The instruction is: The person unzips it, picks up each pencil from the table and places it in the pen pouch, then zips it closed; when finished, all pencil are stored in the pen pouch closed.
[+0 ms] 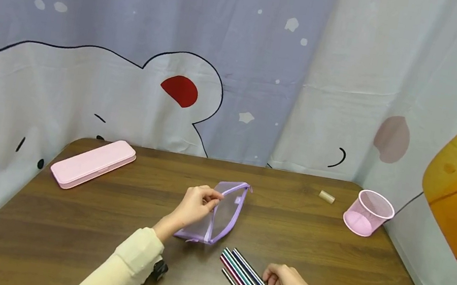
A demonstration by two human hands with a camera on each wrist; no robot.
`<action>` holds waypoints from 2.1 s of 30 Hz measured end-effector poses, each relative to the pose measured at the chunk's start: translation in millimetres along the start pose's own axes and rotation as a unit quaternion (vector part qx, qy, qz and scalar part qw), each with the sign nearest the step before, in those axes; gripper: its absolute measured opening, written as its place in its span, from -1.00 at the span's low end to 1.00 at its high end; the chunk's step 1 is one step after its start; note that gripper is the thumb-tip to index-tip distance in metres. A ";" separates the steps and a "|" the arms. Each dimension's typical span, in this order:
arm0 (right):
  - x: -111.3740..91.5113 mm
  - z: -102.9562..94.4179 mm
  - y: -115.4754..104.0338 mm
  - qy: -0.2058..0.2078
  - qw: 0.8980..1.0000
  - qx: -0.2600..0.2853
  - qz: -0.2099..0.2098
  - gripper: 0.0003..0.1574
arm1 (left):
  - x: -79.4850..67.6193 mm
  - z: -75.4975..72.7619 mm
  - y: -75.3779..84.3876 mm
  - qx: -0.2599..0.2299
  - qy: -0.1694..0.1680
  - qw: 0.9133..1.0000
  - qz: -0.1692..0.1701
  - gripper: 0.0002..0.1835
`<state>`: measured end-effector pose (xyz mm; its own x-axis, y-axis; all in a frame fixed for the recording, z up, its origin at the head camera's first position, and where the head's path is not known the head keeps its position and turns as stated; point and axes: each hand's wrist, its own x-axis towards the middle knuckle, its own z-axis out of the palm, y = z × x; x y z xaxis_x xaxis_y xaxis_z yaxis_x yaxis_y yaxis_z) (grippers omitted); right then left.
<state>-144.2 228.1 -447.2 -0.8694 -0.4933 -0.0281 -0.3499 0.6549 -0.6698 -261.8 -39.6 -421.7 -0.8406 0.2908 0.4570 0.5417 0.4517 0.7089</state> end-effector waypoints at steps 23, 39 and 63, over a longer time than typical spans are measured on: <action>20.4 -9.9 -3.1 0.150 0.970 0.193 -0.008 -0.52 | -0.9 -6.9 -2.7 0.004 0.005 1.000 -0.024 -0.86; 54.6 -9.2 -34.7 0.252 0.924 0.287 -0.028 -0.51 | -1.6 -10.7 -1.9 -0.005 0.037 0.999 -0.018 -0.84; 98.8 10.5 -45.9 0.160 0.898 0.398 0.103 -0.44 | -2.8 -4.3 1.0 -0.024 0.046 0.999 -0.017 -0.83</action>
<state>-210.3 143.4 -427.0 -0.9872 -0.1363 -0.0823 0.0783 0.0340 -0.9963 -258.9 -43.6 -419.9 -0.8564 0.1964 0.4776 0.5137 0.4189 0.7488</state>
